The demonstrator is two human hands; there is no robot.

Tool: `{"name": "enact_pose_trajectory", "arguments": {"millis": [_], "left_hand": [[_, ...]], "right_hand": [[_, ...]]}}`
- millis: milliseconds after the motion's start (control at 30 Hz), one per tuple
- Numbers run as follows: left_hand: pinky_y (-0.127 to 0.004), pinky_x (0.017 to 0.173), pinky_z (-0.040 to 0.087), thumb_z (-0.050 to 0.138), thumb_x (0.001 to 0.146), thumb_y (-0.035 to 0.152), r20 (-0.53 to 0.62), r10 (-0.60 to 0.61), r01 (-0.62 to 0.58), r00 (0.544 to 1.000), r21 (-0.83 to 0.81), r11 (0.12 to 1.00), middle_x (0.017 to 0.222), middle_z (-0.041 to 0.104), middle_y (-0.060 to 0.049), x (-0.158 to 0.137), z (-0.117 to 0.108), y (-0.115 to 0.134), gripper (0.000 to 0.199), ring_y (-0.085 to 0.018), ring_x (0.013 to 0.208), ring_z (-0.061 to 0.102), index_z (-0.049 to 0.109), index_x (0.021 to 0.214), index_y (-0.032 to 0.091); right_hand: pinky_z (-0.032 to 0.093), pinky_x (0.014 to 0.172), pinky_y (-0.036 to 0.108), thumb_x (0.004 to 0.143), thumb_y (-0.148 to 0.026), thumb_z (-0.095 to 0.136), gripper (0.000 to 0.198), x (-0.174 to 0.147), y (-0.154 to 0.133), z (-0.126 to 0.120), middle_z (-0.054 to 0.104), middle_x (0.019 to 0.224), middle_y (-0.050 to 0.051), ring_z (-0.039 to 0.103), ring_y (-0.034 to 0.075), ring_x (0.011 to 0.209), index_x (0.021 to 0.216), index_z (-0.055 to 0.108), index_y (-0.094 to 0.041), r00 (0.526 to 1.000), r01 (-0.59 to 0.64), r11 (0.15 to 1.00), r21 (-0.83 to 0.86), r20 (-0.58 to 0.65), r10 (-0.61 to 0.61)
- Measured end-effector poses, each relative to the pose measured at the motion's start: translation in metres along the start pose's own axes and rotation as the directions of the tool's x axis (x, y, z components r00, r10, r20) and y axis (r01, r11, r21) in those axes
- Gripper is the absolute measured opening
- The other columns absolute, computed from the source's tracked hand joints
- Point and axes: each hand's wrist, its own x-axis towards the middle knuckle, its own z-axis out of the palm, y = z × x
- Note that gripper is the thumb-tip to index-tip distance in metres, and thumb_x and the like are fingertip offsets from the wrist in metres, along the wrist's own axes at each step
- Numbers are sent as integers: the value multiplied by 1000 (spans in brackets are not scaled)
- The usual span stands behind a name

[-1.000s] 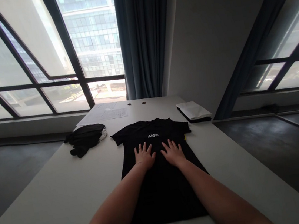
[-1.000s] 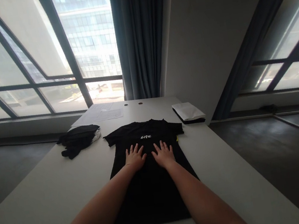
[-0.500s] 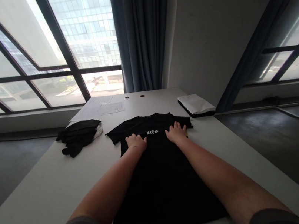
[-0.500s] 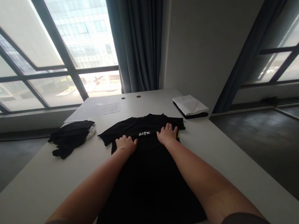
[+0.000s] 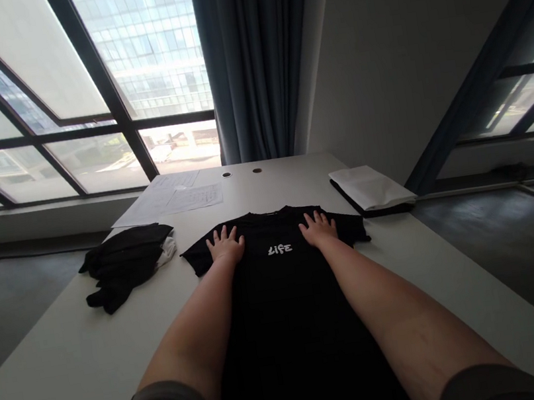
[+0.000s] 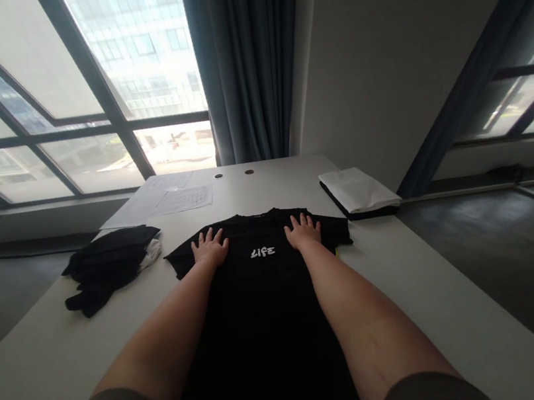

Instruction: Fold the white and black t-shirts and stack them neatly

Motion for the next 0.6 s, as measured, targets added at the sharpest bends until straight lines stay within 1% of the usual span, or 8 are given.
{"name": "enact_pose_trajectory", "arguments": {"millis": [167, 267, 333, 400, 467, 500, 533, 600], "left_hand": [[-81, 120, 11, 27, 98, 66, 1, -46, 46, 999, 14, 999, 178, 12, 0, 14, -4, 7, 71, -46, 162, 7, 28, 165, 41], [-85, 115, 18, 29, 99, 63, 17, -106, 106, 994, 19, 994, 177, 15, -4, 16, -4, 15, 71, -51, 159, 11, 33, 165, 36], [-84, 116, 16, 30, 101, 56, -35, -110, 111, 993, 49, 993, 176, 19, -9, 16, -3, 22, 69, -51, 158, 15, 39, 163, 30], [-79, 122, 9, 31, 102, 46, -124, 42, -26, 991, 129, 991, 174, 25, -11, 17, -3, 29, 62, -46, 160, 17, 48, 158, 24], [-68, 128, 4, 32, 102, 37, -166, 282, -246, 945, 205, 947, 173, 28, -11, 20, -4, 39, 58, -38, 161, 18, 51, 155, 21], [-63, 130, 5, 31, 103, 35, -169, 366, -329, 915, 211, 921, 173, 29, -11, 22, -4, 45, 58, -34, 161, 20, 50, 156, 20], [-59, 131, 9, 30, 104, 37, -151, 404, -376, 902, 187, 908, 173, 28, -10, 25, -4, 51, 60, -32, 161, 21, 46, 159, 20], [-58, 130, 17, 27, 105, 46, -67, 383, -376, 921, 101, 921, 174, 26, -10, 31, -3, 63, 64, -31, 160, 24, 37, 163, 22]], "right_hand": [[5, 124, 71, 106, -62, 21, 69, 11, 1, 3, 8, 177, 3, 5, 35, 162, 169, 23, -34, 999, -41, 999, 32, -21, 42], [5, 121, 77, 106, -61, 24, 68, 7, 1, 4, 13, 176, 4, 9, 38, 161, 168, 29, -34, 997, -41, 997, 63, -60, 45], [6, 119, 79, 106, -56, 26, 64, 2, 0, 5, 21, 175, 6, 13, 39, 160, 166, 35, -32, 992, -31, 997, 67, -118, 39], [5, 120, 79, 107, -46, 28, 60, -3, -1, 7, 28, 172, 9, 14, 39, 160, 161, 45, -26, 975, 33, 999, 21, -222, -27], [4, 125, 71, 106, -36, 31, 56, -4, -3, 9, 33, 170, 10, 15, 35, 160, 155, 53, -21, 933, 181, 981, -66, -305, -192], [6, 128, 63, 106, -33, 32, 55, -4, -4, 10, 34, 169, 11, 18, 33, 159, 153, 55, -18, 909, 265, 959, -103, -306, -284], [10, 130, 55, 105, -31, 32, 55, -2, -4, 10, 36, 169, 11, 23, 30, 158, 154, 54, -16, 891, 335, 934, -121, -281, -356], [19, 130, 45, 106, -32, 33, 58, 4, -5, 10, 36, 168, 12, 31, 27, 156, 159, 48, -15, 892, 392, 913, -112, -195, -407]]}}
